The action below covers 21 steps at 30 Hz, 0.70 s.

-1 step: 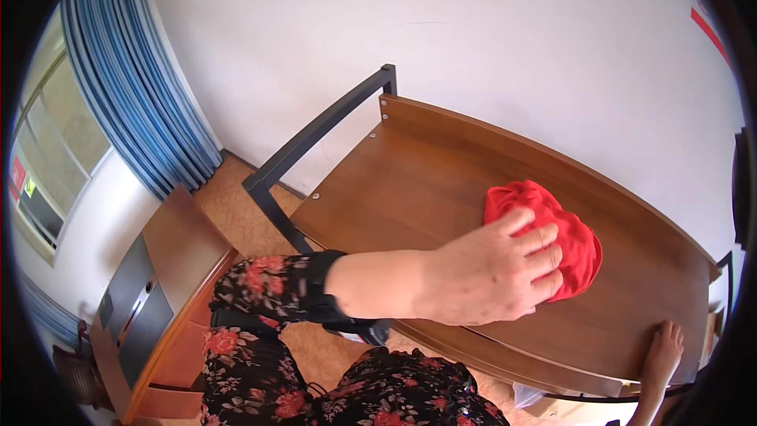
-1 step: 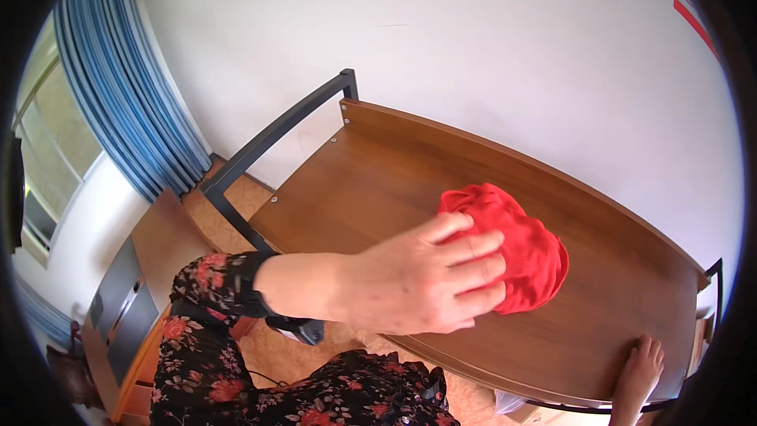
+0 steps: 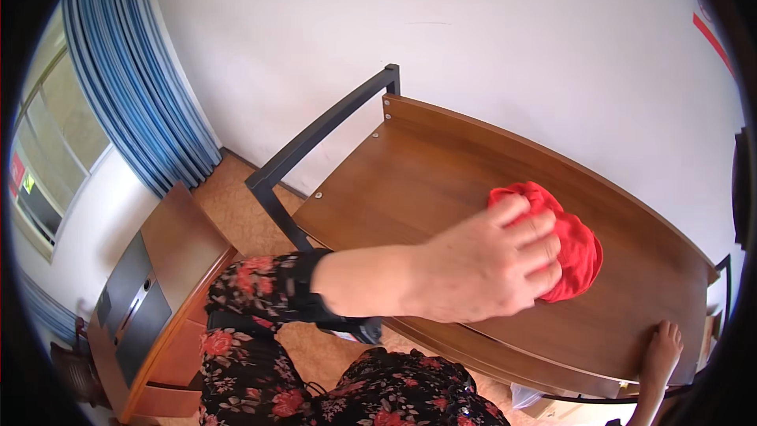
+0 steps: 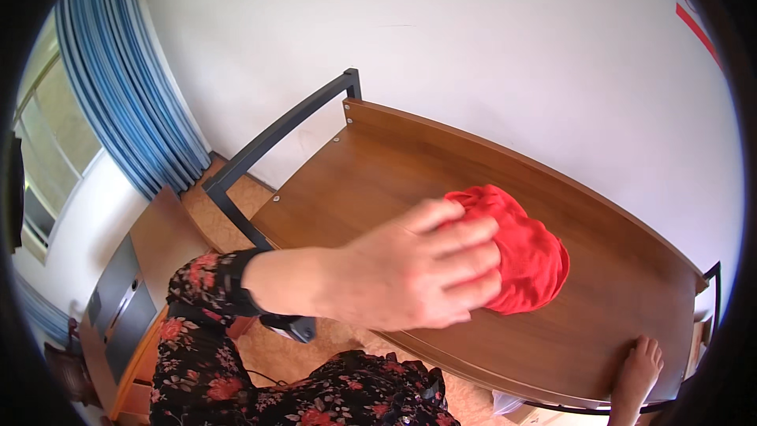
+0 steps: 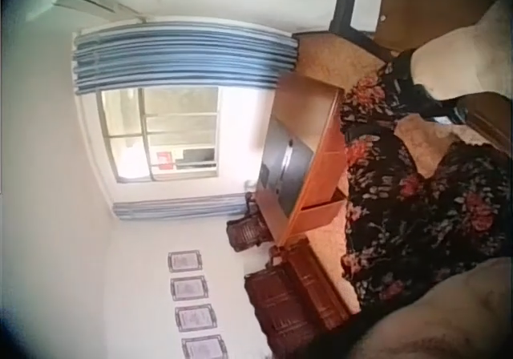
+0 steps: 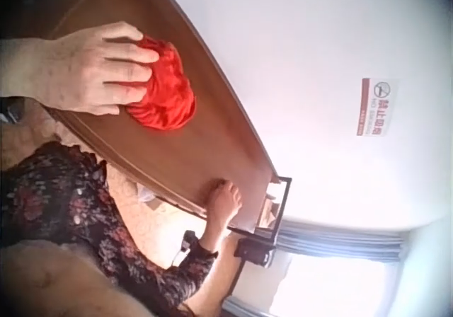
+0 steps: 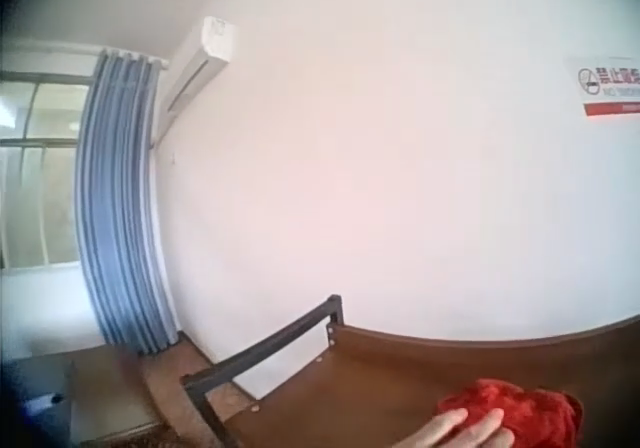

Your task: Wipe and clean the surfaces of a wooden shelf unit using a red cloth.

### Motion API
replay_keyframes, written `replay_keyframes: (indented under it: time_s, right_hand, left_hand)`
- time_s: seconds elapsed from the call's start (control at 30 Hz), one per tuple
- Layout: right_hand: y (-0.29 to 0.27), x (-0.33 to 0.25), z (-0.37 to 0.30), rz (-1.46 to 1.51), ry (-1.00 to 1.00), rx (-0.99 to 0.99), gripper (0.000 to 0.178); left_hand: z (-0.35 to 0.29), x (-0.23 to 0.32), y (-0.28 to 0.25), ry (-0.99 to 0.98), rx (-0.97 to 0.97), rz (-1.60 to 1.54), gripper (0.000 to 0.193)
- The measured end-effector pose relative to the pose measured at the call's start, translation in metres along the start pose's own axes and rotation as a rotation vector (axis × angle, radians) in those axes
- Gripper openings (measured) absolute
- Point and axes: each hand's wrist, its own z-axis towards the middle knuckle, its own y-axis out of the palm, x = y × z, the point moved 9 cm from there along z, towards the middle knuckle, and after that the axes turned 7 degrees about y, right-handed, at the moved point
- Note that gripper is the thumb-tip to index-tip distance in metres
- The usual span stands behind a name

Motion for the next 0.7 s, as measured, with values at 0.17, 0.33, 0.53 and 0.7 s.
replay_keyframes:
  time_s: [0.17, 0.33, 0.53, 0.7]
  right_hand:
    - [-0.075, -0.122, -0.008, 0.217, -0.338, 0.064, 0.037]
    - [-0.121, -0.239, -0.002, 0.342, -0.787, 0.144, 0.043]
    - [-0.057, -0.308, 0.043, 0.411, -0.907, -0.155, 0.051]
    - [-0.054, -0.375, 0.039, 0.392, -0.955, -0.136, 0.051]
  left_hand:
    - [-0.053, -0.067, -0.098, -0.350, -0.007, 0.292, 0.039]
    - [-0.217, -0.116, -0.143, -1.021, 0.308, 0.203, 0.033]
    - [-0.268, -0.104, -0.068, -1.365, 0.912, -0.980, 0.062]
    - [-0.250, -0.096, -0.068, -1.191, 0.872, -0.806, 0.070]
